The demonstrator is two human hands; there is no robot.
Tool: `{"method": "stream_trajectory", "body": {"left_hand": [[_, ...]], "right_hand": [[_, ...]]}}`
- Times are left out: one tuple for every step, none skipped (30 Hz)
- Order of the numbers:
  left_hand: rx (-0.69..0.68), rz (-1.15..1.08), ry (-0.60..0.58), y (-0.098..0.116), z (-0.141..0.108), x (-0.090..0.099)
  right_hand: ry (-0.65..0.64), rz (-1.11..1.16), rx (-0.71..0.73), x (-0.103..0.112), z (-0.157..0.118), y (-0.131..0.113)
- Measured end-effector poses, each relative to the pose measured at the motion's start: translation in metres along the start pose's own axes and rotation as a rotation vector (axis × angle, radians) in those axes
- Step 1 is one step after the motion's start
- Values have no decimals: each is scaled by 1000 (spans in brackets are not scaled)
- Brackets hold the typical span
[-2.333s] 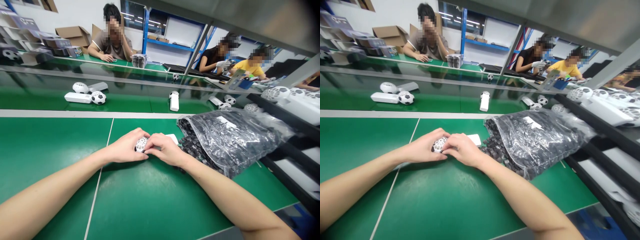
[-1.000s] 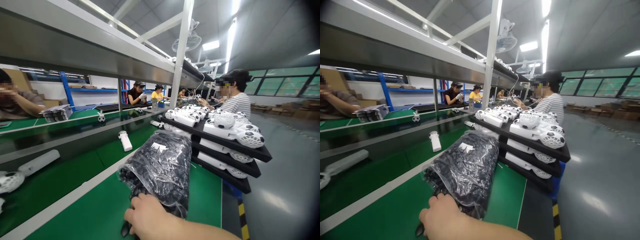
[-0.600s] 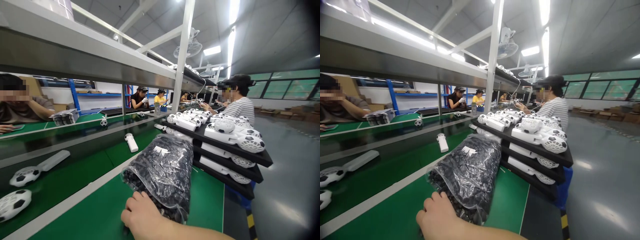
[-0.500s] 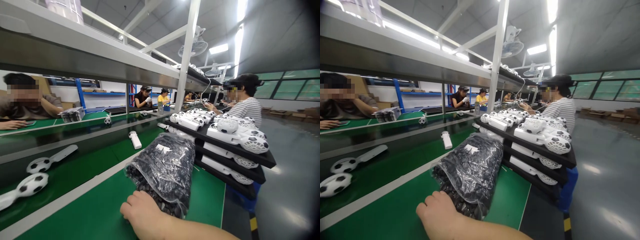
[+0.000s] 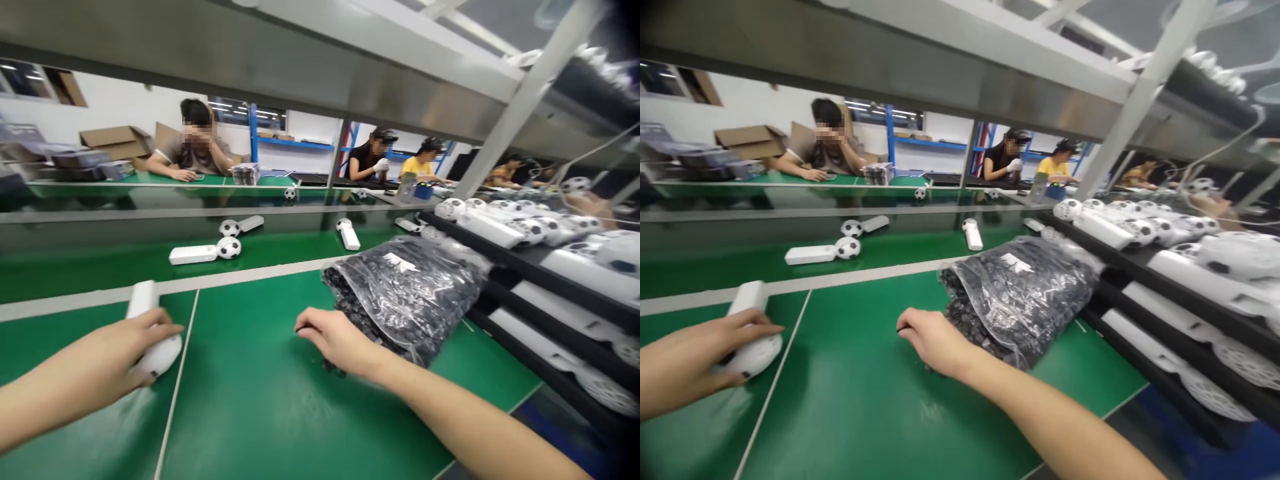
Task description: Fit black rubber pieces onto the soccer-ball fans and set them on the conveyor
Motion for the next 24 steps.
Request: {"method": "stream_trajectory", "body": {"left_hand": [[-13,-1,-90,3,0,-4],[1,-10,-141,1,0,-5],[28,-12,-162,-5,-1,-3],[51,-5,-143,-11,-1,2],[49,17,-114,-16,-2,7],[23,59,-83,-17,-2,10],[-18,117,-55,-14,-3,12],[-61,183,-39,-9,-4,10],[-83,246,-34,-2,-3,6],[-73,291,-41,4,-3,1],[-29,308,-55,9,-1,-6],[33,282,-71,13,0,-14],[91,218,-93,18,2,-24],[117,133,-116,24,3,-35],[114,45,-141,32,3,-46],[86,-31,-169,42,4,-58],[42,-84,-193,52,4,-68],[3,-112,-214,61,4,-78],[-18,-122,-228,69,4,-87],[-26,-120,-235,74,4,-94],[-30,-116,-230,80,6,-100],[-40,-110,-213,85,9,-104],[-56,-105,-190,91,13,-107],[-73,-102,-159,97,18,-107]], "right_hand": [[17,21,15,3,1,-3],[34,37,31,5,2,-5],[47,50,45,6,2,-6],[56,62,56,6,2,-7],[63,73,64,6,2,-7],[66,83,69,4,2,-7],[70,92,72,3,3,-6],[75,101,74,2,3,-5],[83,108,77,1,4,-5],[97,113,79,1,5,-4],[117,117,80,2,6,-4],[136,122,78,3,7,-3],[150,130,71,3,8,-2],[156,144,56,3,9,0],[153,162,34,2,9,2],[144,183,11,1,9,5],[132,204,-11,0,8,7],[125,222,-30,-1,7,9],[123,238,-44,-1,6,10],[125,250,-52,0,5,11],[128,259,-58,1,3,12],[133,266,-62,2,2,13],[139,272,-64,3,2,13],[149,277,-61,5,1,13]]}}
Point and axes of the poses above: each hand's wrist, its own z-axis towards the middle knuckle, its own x-axis out of the back of the hand, y = z × x, the point moved 9 cm from there along z, towards the middle knuckle, and after that the axes turned 12 degrees about -z, right-handed, at the moved point
